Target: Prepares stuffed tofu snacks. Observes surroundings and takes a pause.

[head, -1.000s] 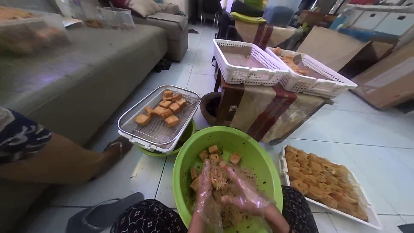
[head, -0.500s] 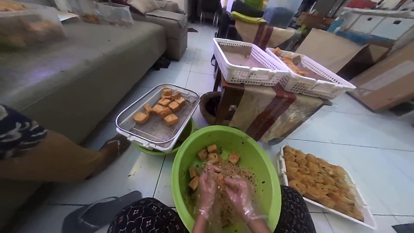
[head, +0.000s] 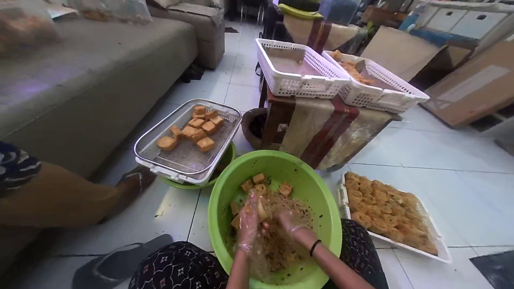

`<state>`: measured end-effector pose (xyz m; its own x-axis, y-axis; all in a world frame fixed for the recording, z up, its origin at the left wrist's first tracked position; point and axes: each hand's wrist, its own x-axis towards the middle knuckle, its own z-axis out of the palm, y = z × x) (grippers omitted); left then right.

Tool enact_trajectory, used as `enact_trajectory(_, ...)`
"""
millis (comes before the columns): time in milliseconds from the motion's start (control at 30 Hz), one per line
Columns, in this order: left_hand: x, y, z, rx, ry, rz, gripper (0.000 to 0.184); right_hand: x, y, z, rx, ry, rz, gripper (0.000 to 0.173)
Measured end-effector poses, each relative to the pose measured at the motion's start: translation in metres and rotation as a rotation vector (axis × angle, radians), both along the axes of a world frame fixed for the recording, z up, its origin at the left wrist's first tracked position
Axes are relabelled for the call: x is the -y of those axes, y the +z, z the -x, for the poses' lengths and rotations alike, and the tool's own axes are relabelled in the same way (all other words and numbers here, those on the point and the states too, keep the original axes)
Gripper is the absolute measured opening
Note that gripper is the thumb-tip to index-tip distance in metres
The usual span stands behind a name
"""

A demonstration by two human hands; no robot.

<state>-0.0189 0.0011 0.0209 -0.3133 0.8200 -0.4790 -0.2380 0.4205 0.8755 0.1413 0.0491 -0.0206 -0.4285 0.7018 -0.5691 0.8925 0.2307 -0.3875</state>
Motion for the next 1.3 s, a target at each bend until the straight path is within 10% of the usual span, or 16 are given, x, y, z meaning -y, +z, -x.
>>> enact_trajectory(300,-0.002,-0.010,0.001,-0.100,-0.005,-0.164,0.046,0.048,0.037,-0.014,0.239,0.271,0.198,0.038)
enact_trajectory(633,0.002,-0.007,-0.009,-0.174,0.230,-0.127,0.065,0.043,0.109,0.012,-0.486,-0.233,-0.198,0.044)
enact_trajectory(900,0.005,-0.011,-0.009,-0.106,0.241,-0.262,0.058,0.065,0.077,0.042,-0.509,-0.451,-0.522,0.020)
enact_trajectory(1133,0.005,-0.022,-0.009,-0.013,0.178,-0.510,0.061,0.051,0.098,0.051,-0.422,-0.303,-0.308,0.028)
enact_trajectory(1300,0.011,-0.011,-0.009,-0.113,0.094,-0.260,0.044,0.042,0.078,0.032,-0.539,-0.237,-0.300,0.022)
